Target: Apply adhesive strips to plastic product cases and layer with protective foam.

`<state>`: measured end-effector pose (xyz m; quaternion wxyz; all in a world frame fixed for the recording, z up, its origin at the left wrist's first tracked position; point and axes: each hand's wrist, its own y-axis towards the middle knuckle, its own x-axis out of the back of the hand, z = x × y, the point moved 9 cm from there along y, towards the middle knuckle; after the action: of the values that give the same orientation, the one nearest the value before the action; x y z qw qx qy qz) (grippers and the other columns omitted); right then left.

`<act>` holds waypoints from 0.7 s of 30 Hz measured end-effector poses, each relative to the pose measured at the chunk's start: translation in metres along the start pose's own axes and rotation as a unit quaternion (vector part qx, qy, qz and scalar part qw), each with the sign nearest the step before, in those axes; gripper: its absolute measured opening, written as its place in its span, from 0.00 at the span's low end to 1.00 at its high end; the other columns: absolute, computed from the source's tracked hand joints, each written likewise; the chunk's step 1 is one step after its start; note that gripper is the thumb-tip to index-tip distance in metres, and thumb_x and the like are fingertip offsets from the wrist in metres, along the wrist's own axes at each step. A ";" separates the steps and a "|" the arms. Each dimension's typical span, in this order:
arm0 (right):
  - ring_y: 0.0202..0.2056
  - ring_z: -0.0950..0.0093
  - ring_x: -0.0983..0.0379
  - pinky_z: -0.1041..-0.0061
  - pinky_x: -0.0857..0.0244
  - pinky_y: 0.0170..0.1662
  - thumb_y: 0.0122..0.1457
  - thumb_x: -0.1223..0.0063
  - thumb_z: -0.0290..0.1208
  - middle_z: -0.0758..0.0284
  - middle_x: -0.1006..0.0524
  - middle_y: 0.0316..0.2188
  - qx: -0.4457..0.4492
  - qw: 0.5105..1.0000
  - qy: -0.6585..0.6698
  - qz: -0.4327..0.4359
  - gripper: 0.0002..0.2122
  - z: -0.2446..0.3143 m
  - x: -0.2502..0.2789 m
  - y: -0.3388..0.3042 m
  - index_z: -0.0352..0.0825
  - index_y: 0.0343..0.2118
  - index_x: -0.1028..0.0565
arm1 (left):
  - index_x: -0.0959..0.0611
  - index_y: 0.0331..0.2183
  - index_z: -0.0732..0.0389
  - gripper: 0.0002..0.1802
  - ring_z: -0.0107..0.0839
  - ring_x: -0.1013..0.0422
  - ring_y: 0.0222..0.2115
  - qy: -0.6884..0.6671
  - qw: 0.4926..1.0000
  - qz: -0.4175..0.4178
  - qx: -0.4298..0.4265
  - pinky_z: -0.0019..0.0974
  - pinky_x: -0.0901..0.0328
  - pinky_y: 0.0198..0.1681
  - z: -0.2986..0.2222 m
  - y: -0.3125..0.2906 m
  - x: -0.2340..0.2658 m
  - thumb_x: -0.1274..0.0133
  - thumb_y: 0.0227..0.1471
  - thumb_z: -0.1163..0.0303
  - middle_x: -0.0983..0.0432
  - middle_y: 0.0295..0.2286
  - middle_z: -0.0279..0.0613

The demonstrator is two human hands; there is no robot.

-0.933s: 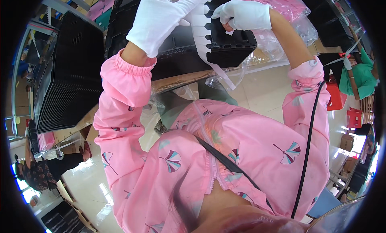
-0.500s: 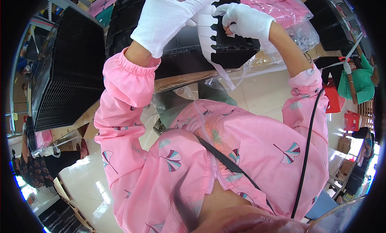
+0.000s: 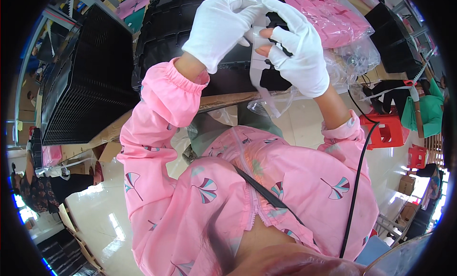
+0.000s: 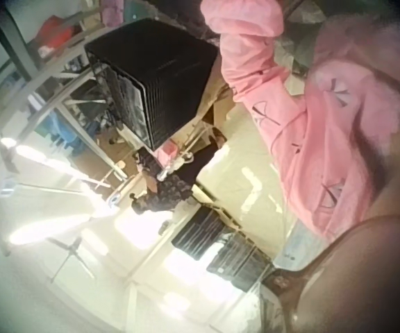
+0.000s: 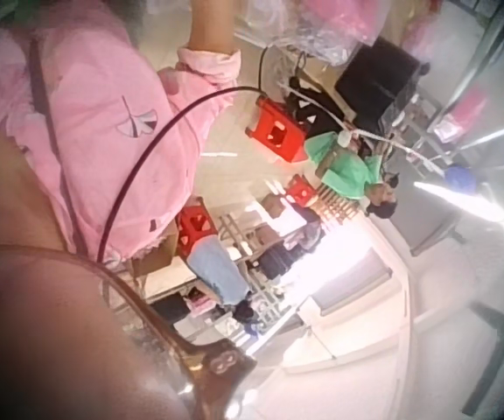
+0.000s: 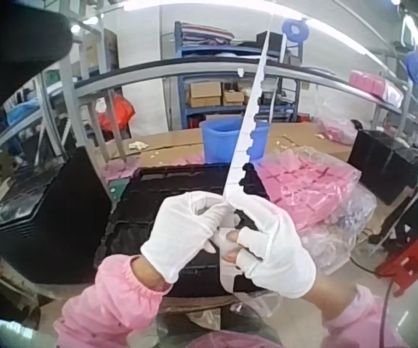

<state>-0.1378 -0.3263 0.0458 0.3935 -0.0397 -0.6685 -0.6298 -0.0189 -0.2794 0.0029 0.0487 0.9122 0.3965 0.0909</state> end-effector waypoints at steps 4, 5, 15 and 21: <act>0.42 0.59 0.29 0.68 0.34 0.43 0.33 0.39 0.17 0.56 0.28 0.46 -0.009 1.000 -0.007 0.002 0.12 -0.001 -0.003 -0.001 0.29 0.25 0.25 | 0.19 0.32 0.65 0.09 0.19 0.28 0.20 -0.004 1.000 0.000 -0.015 0.21 0.36 0.17 0.002 -0.001 0.000 0.48 0.53 0.69 0.22 0.24 0.36; 0.42 0.59 0.29 0.68 0.34 0.42 0.33 0.39 0.17 0.57 0.28 0.45 -0.004 1.000 -0.013 0.000 0.11 0.000 -0.004 0.000 0.29 0.25 0.25 | 0.19 0.33 0.65 0.09 0.20 0.27 0.21 0.007 0.999 -0.004 -0.038 0.22 0.34 0.19 0.001 -0.002 0.002 0.48 0.53 0.69 0.21 0.25 0.37; 0.36 0.61 0.28 0.69 0.33 0.36 0.32 0.40 0.18 0.60 0.26 0.40 0.070 0.996 -0.021 -0.051 0.12 0.004 -0.005 -0.006 0.32 0.25 0.26 | 0.19 0.32 0.67 0.10 0.21 0.26 0.20 0.010 0.997 -0.019 -0.075 0.22 0.33 0.19 0.003 0.001 0.006 0.49 0.53 0.70 0.22 0.24 0.38; 0.45 0.68 0.29 0.70 0.36 0.49 0.46 0.50 0.14 0.56 0.26 0.45 -0.092 0.984 0.082 -0.130 0.07 -0.030 0.015 -0.018 0.28 0.29 0.25 | 0.19 0.32 0.64 0.08 0.16 0.31 0.17 -0.088 0.994 -0.058 -0.007 0.20 0.39 0.14 -0.002 0.000 0.018 0.48 0.53 0.69 0.23 0.23 0.34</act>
<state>-0.1436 -0.3624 0.0363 0.3567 0.0631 -0.5729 -0.7352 -0.0075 -0.2658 0.0071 0.0956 0.8917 0.4422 0.0100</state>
